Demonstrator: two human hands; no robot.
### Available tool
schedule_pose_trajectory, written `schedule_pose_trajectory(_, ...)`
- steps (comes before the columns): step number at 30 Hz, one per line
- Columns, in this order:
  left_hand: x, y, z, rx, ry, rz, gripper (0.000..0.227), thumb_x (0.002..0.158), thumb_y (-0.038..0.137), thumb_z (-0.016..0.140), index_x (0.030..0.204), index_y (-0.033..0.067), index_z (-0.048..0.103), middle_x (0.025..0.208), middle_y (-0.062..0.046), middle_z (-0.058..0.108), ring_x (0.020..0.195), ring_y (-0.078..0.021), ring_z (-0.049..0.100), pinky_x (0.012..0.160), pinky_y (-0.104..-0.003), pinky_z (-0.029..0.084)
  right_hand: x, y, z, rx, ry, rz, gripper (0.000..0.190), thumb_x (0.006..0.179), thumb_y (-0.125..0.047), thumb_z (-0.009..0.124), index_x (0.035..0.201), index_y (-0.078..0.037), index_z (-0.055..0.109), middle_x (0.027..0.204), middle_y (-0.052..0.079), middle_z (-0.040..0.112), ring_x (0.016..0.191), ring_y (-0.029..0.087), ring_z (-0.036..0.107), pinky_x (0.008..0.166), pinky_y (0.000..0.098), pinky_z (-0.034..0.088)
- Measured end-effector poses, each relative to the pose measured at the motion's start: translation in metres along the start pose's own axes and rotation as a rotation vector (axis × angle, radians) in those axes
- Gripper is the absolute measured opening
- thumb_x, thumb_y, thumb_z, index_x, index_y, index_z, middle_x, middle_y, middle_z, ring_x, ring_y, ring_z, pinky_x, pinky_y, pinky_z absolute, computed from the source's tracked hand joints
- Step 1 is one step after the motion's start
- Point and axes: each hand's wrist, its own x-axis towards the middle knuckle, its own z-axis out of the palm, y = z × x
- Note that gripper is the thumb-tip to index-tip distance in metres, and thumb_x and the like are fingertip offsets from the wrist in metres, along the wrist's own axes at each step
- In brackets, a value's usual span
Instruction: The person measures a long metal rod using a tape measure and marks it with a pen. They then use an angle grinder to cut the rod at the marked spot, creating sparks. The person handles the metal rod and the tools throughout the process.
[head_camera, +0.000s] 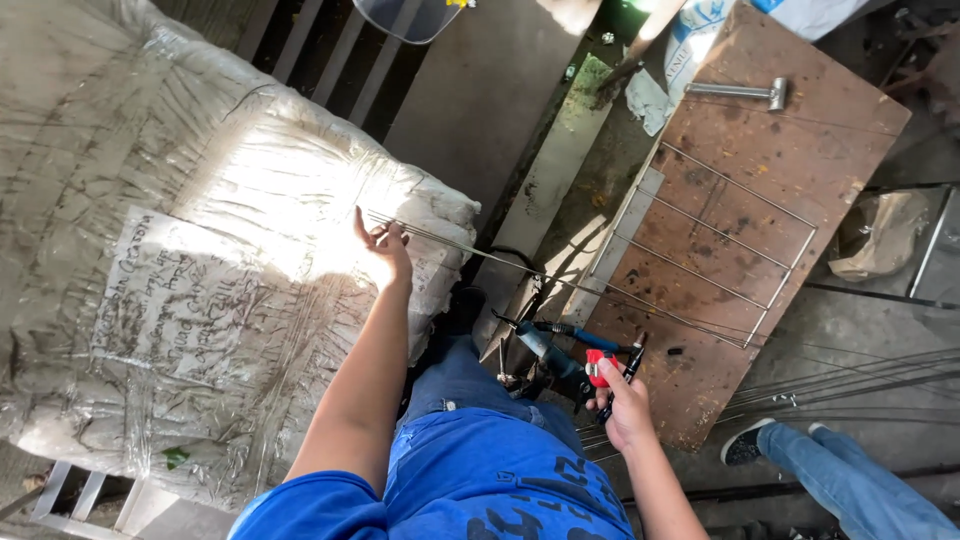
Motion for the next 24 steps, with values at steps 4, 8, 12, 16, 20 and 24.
schedule_pose_trajectory(4, 0.031, -0.043, 0.000, 0.021, 0.078, 0.021, 0.073, 0.090, -0.001, 0.064, 0.155, 0.0242, 0.040, 0.107, -0.006, 0.053, 0.069, -0.0148, 0.059, 0.064, -0.033, 0.060, -0.005, 0.010, -0.017, 0.053, 0.037, 0.008, 0.034, 0.088, -0.029, 0.077, 0.100, 0.001, 0.066, 0.079, 0.011, 0.062, 0.051, 0.014, 0.044, 0.048, 0.0349, 0.050)
schedule_pose_trajectory(8, 0.040, -0.041, 0.000, 0.199, 0.113, 0.129, 0.073, 0.086, -0.007, 0.075, 0.151, 0.0148, 0.051, 0.108, -0.013, 0.068, 0.080, -0.0168, 0.064, 0.067, -0.031, 0.064, -0.009, 0.019, -0.031, 0.053, 0.050, -0.015, 0.033, 0.090, -0.030, 0.077, 0.094, 0.002, 0.071, 0.075, 0.010, 0.066, 0.048, 0.012, 0.043, 0.047, 0.0348, 0.048)
schedule_pose_trajectory(12, 0.041, -0.028, -0.003, 0.100, 0.023, 0.113, 0.063, 0.088, -0.007, 0.075, 0.146, 0.0098, 0.056, 0.093, -0.010, 0.070, 0.071, -0.0170, 0.069, 0.060, -0.029, 0.065, -0.015, 0.020, -0.036, 0.103, 0.115, 0.038, 0.038, 0.087, -0.031, 0.078, 0.101, 0.002, 0.066, 0.080, 0.012, 0.062, 0.052, 0.014, 0.043, 0.049, 0.0354, 0.049)
schedule_pose_trajectory(16, 0.033, -0.012, 0.012, -0.007, -0.013, 0.220, 0.045, 0.086, -0.005, 0.073, 0.129, 0.0070, 0.065, 0.087, -0.011, 0.074, 0.070, -0.0164, 0.070, 0.057, -0.031, 0.063, -0.014, 0.023, -0.042, 0.136, 0.100, 0.002, 0.037, 0.089, -0.031, 0.077, 0.094, 0.003, 0.066, 0.073, 0.009, 0.057, 0.050, 0.013, 0.042, 0.048, 0.0358, 0.050)
schedule_pose_trajectory(20, 0.007, 0.015, 0.043, -0.292, -0.223, 0.406, 0.042, 0.100, 0.006, 0.072, 0.140, 0.0118, 0.061, 0.098, -0.004, 0.074, 0.082, -0.0144, 0.072, 0.073, -0.032, 0.063, -0.010, 0.017, -0.048, 0.183, -0.002, -0.065, 0.039, 0.089, -0.035, 0.074, 0.094, 0.003, 0.069, 0.056, 0.006, 0.051, 0.049, 0.015, 0.045, 0.048, 0.0346, 0.047)
schedule_pose_trajectory(24, -0.080, 0.129, 0.069, -0.244, -0.277, 0.361, 0.044, 0.101, 0.015, 0.071, 0.137, 0.0181, 0.046, 0.108, -0.018, 0.072, 0.085, -0.0253, 0.078, 0.072, -0.041, 0.070, -0.002, 0.001, -0.052, 0.270, -0.092, -0.125, 0.040, 0.090, -0.034, 0.070, 0.097, 0.005, 0.066, 0.056, 0.008, 0.049, 0.049, 0.016, 0.045, 0.050, 0.0356, 0.044)
